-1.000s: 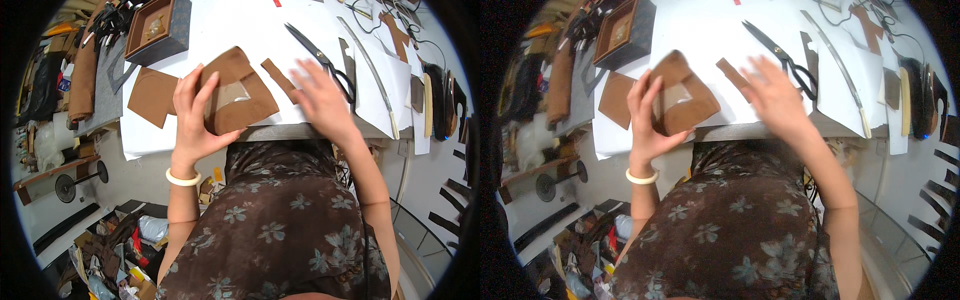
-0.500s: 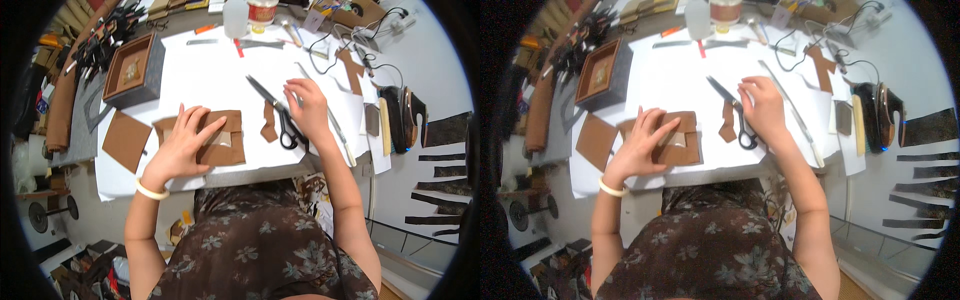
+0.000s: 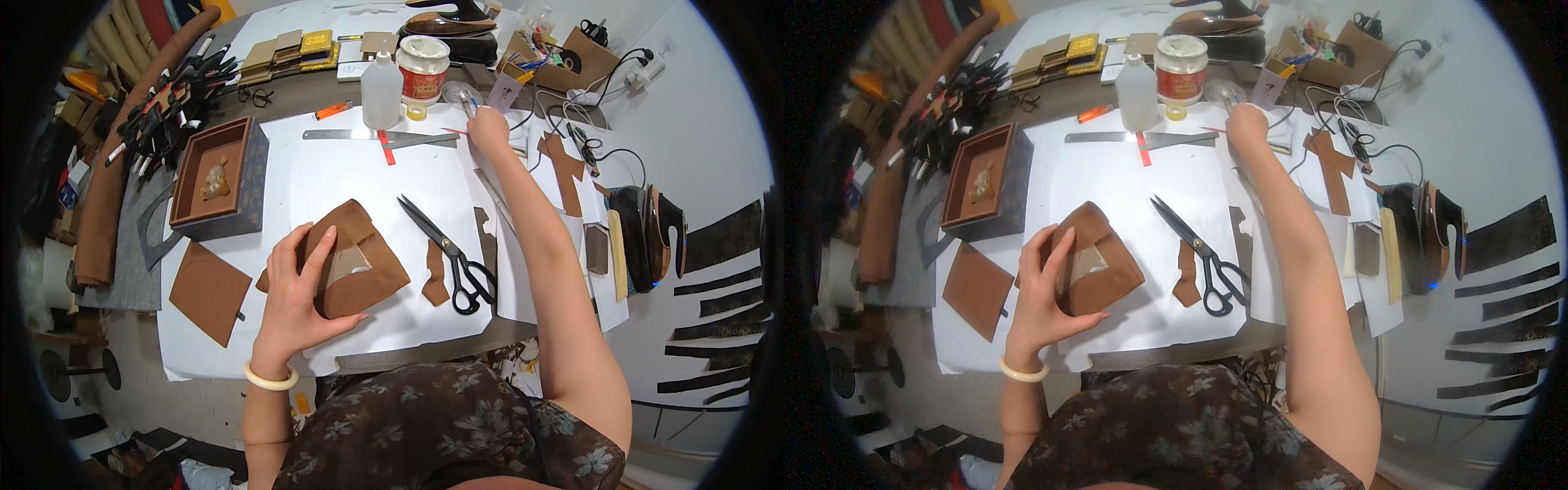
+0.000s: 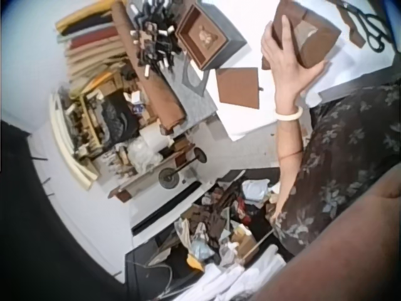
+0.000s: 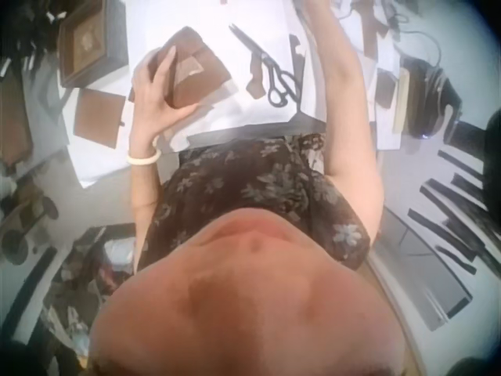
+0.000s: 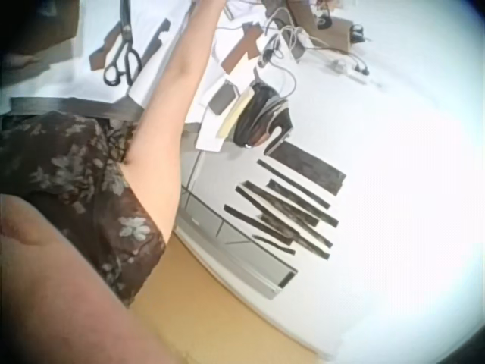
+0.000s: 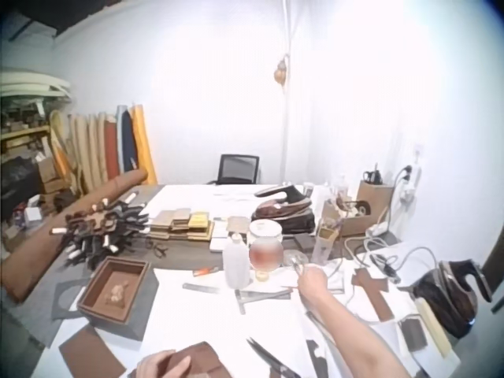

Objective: The person folds a brown fabric piece, applies glue to a central patch, and uses an iron to press the glued area. They then trim the excess fabric with scissors and apply more glue to the edges of the piece.

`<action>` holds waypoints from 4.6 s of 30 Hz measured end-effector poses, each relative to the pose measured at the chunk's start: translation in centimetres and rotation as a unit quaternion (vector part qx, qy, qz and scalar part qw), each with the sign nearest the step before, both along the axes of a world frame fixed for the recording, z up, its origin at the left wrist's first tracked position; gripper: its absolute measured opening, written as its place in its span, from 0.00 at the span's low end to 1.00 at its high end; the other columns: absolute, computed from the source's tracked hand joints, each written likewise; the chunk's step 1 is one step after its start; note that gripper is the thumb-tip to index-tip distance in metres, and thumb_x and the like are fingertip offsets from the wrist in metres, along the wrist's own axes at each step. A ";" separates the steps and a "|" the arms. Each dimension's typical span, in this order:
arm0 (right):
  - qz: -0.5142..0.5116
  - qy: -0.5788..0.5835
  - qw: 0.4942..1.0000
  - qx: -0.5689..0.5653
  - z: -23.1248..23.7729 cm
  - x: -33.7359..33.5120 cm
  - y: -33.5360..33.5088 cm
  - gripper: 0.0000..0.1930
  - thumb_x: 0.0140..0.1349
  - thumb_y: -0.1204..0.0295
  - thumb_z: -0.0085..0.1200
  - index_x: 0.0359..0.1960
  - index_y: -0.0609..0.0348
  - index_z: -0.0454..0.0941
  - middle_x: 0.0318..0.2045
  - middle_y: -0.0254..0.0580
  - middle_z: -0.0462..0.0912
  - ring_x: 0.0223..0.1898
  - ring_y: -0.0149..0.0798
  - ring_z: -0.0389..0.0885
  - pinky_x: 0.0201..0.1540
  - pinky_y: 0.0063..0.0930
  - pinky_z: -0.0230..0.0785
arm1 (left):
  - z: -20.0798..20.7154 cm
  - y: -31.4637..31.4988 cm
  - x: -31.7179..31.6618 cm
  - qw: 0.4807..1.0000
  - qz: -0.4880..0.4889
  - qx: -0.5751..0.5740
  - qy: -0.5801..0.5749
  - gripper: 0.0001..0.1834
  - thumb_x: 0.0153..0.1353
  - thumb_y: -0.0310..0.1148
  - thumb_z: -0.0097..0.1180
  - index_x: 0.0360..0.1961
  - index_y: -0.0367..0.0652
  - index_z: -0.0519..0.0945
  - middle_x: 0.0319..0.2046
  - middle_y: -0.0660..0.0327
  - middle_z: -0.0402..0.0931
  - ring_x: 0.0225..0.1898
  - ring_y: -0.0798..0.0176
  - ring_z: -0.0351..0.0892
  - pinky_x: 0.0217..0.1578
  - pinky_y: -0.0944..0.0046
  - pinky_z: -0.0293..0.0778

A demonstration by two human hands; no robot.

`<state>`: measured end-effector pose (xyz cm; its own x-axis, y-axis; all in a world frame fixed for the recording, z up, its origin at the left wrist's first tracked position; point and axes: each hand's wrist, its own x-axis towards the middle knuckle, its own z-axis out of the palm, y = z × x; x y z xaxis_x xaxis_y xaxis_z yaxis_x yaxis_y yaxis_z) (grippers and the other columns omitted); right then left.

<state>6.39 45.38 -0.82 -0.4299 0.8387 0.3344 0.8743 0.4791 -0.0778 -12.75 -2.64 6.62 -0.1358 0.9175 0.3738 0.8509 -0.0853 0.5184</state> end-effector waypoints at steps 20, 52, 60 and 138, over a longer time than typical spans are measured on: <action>0.204 0.485 0.843 -0.114 17.7 -8.6 3.6 0.11 0.63 0.64 0.71 0.37 0.60 0.90 0.28 0.40 0.90 0.28 0.31 0.89 0.32 0.25 0.79 | -1.2 1.1 1.1 0.997 0.003 0.024 -0.073 0.64 0.36 0.48 0.85 0.77 0.47 0.66 0.70 0.47 0.58 0.70 0.40 0.63 0.68 0.43 0.67; 0.411 0.494 0.750 -0.159 22.1 -2.4 -11.1 0.09 0.73 0.71 0.61 0.46 0.67 0.82 0.33 0.36 0.82 0.33 0.26 0.77 0.38 0.19 0.66 | -0.7 0.5 0.3 0.978 -0.043 0.083 -0.189 0.65 0.37 0.46 0.85 0.78 0.44 0.64 0.71 0.46 0.57 0.71 0.40 0.62 0.68 0.44 0.68; 0.490 0.473 0.713 -0.167 20.9 6.1 -27.6 0.08 0.63 0.78 0.63 0.41 0.66 0.79 0.36 0.38 0.81 0.34 0.26 0.78 0.38 0.18 0.69 | 0.6 -0.4 2.1 0.967 -0.077 0.144 -0.193 0.65 0.37 0.42 0.85 0.78 0.45 0.63 0.72 0.48 0.55 0.74 0.42 0.61 0.70 0.45 0.69; 0.557 0.300 0.774 -0.032 24.1 10.0 -37.8 0.09 0.55 0.86 0.60 0.37 0.65 0.77 0.24 0.40 0.76 0.23 0.34 0.71 0.30 0.29 0.58 | 2.8 -2.0 3.0 0.927 -0.012 0.374 0.012 0.60 0.38 0.38 0.87 0.74 0.53 0.64 0.74 0.47 0.56 0.77 0.40 0.57 0.79 0.34 0.44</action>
